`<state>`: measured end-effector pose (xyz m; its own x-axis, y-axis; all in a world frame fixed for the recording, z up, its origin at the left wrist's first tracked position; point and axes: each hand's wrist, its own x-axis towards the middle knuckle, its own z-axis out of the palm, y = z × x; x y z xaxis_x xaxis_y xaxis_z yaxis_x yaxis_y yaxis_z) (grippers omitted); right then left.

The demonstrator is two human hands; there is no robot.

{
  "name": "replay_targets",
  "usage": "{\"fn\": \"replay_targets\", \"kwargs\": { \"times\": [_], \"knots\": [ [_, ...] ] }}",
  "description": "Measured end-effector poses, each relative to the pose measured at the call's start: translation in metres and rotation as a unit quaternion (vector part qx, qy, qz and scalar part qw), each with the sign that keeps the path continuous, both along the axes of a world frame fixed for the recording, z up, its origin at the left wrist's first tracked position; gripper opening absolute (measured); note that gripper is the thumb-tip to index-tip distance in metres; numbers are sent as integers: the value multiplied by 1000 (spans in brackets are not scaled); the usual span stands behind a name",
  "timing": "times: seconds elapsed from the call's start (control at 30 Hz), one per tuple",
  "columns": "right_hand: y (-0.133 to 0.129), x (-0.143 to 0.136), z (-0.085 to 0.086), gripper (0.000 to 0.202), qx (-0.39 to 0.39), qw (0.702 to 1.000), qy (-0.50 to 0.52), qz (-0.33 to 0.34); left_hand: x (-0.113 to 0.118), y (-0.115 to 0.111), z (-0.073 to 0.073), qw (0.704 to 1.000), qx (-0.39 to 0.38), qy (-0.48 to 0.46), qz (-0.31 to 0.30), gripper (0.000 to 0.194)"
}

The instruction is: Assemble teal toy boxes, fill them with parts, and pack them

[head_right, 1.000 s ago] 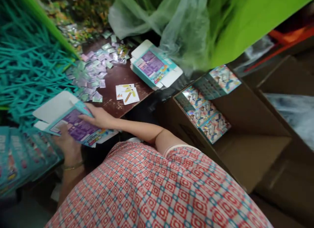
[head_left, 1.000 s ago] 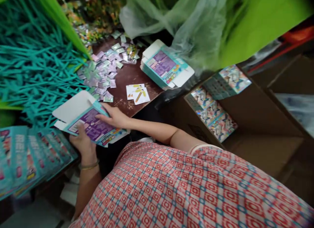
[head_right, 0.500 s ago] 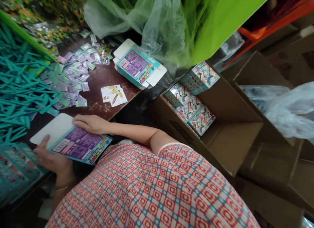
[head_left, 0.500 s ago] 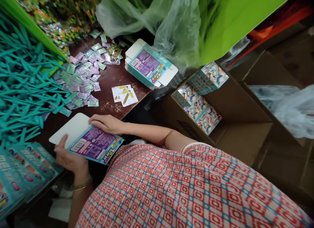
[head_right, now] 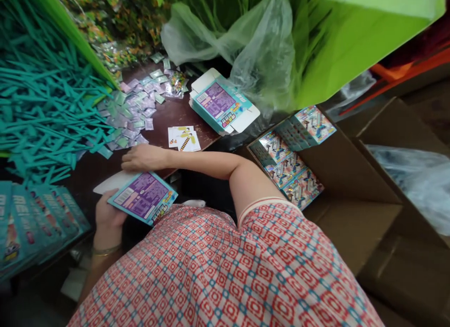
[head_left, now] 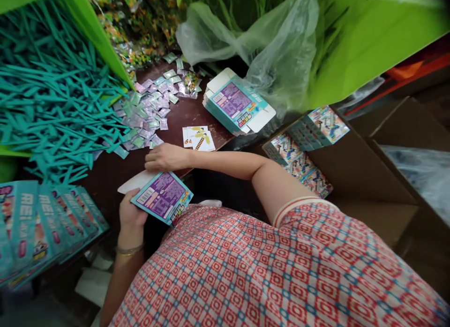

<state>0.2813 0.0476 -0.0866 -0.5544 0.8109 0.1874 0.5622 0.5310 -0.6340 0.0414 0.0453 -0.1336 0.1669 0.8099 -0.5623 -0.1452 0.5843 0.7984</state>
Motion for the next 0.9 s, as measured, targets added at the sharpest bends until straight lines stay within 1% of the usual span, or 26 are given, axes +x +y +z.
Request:
{"fn": "replay_targets", "kwargs": {
  "times": [0.03,0.07,0.13,0.17,0.2,0.23,0.27,0.33,0.4,0.43,0.53,0.6,0.63,0.7,0.73,0.77,0.8,0.83,0.87,0.9],
  "knots": [
    [-3,-1,-1,22,-14,999,44,1,3,-2,2,1000,-13,-10,12,15],
    [-7,-3,-3,25,-48,994,94,-9,6,-5,5,999,-16,-23,17,19],
    [-14,-5,-8,30,-150,973,173,-31,9,-10,8,999,14,-48,-4,27],
    [-16,-7,-9,30,-194,961,194,-35,9,-12,9,998,30,-54,-15,29],
    [-16,-7,-11,26,-218,954,203,-35,10,-14,9,997,44,-52,-20,29],
    [-16,-8,-11,23,-221,953,203,-32,9,-16,9,997,55,-44,-17,29],
    [-15,-9,-11,22,-205,958,197,-32,10,-18,9,997,67,-30,-9,29],
    [-12,-9,-11,21,-151,972,174,-47,10,-22,11,995,101,9,9,34],
    [-10,-8,-10,19,-115,981,148,-48,12,-27,14,986,155,53,18,41],
    [-10,-7,-9,19,-106,984,137,-35,13,-30,16,980,186,69,21,41],
    [-14,2,-7,20,-92,986,136,37,17,-41,19,957,277,86,30,27],
    [-19,10,-7,22,-85,979,163,86,17,-47,18,929,346,126,42,33],
    [-22,14,-7,22,-77,976,176,100,16,-48,17,907,386,162,46,35],
    [-29,17,-9,25,-52,977,177,106,9,-50,14,847,470,247,30,35],
    [-31,16,-11,26,-36,981,164,101,4,-49,12,814,508,280,12,33],
    [-32,13,-13,27,-22,984,146,94,-2,-48,11,786,540,300,-14,31],
    [-34,8,-14,27,-12,988,126,86,-7,-46,10,764,565,309,-40,30],
    [-35,1,-15,27,-6,992,105,75,-12,-44,10,749,581,311,-64,28],
    [-38,-5,-14,27,-3,995,83,55,-16,-42,11,743,588,309,-83,24],
    [-44,-10,-12,27,3,998,65,22,-19,-40,12,744,587,306,-97,22]
  ]
}}
